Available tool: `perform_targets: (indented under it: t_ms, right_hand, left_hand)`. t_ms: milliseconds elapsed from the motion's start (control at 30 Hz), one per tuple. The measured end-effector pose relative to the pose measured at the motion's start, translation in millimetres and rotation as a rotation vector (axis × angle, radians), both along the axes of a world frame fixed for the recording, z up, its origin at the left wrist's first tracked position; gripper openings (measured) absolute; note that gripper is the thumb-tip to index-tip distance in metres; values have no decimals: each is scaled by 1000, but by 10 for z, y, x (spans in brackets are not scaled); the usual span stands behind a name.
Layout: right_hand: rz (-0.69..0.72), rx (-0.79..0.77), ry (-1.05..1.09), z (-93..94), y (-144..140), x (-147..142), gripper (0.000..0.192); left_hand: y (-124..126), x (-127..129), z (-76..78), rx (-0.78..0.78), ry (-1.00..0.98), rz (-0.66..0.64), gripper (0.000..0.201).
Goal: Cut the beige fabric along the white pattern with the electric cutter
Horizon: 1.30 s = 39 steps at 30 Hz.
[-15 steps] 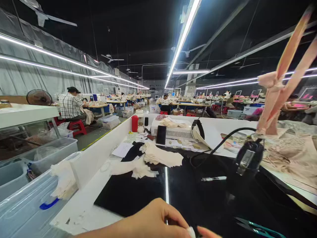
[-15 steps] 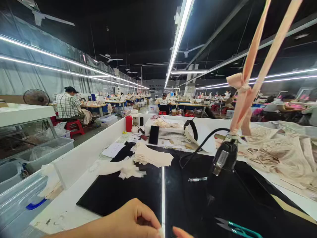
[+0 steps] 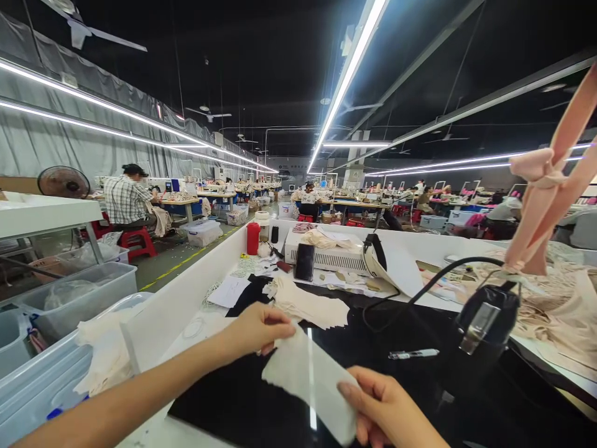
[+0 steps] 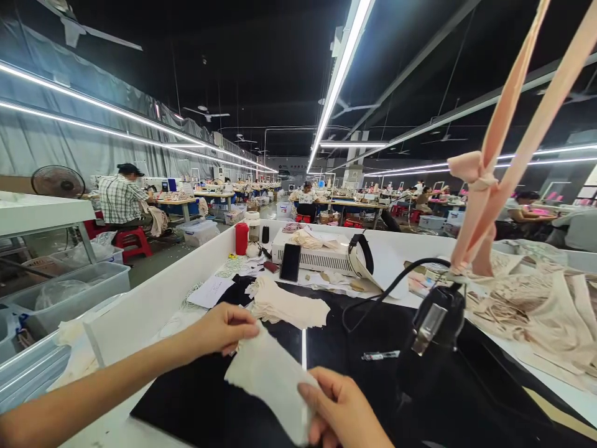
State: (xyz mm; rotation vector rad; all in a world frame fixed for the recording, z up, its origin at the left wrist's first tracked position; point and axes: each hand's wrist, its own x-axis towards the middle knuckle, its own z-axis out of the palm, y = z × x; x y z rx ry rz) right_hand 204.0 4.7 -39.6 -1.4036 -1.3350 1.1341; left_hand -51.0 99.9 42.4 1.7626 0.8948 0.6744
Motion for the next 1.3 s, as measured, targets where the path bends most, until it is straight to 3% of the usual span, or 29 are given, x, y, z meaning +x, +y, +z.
perform_targets:
  t_ms: [167,233,300,400,500,600,667,767,833,967,1133,1300]
  right_hand:
    - [-200,313,-115,328,853,60,56]
    - [-311,453,-193,362,1217,111,51]
    - [-368,541,-273,306,1500,154,41]
    - [-355,597,-404,91,1701,202,30]
    - [-255,600,-538,-158,1693,247,25]
    - [-156,573,-653,-327,1616,292,20]
    - [-109,554,-714,-380,1563,319,23]
    - [-69,547,-783,-390,1469,344,53]
    - [-63,556,-811,-366,1394,341,60]
    - [-35,587,-812,-290,1232,240,46]
    - [79,600,-737,-221,966,-34,36]
    - [185,553,-619,-162,607,-214,32]
  left_hand:
    - [739,122,351,222,-84,93,34]
    - [994,204,400,341,-128,126,29]
    - [1187,255,329,439,-131,135,25]
    - [1335,250,20,513,-55,108,23]
    - [1346,192,-352,519,59,43,25]
    - [1292,122,-564,504,146,-5,22]
    - [1249,50,-583,499,183,14,19]
    - [1163,-132,-526,494,258,98,18]
    - [1076,-285,-507,475,345,147,17]
    - [863,-497,-614,412,509,193,25]
    - [728,-492,-766,377,538,278,24]
    - [673,-464,-648,403,403,321,20]
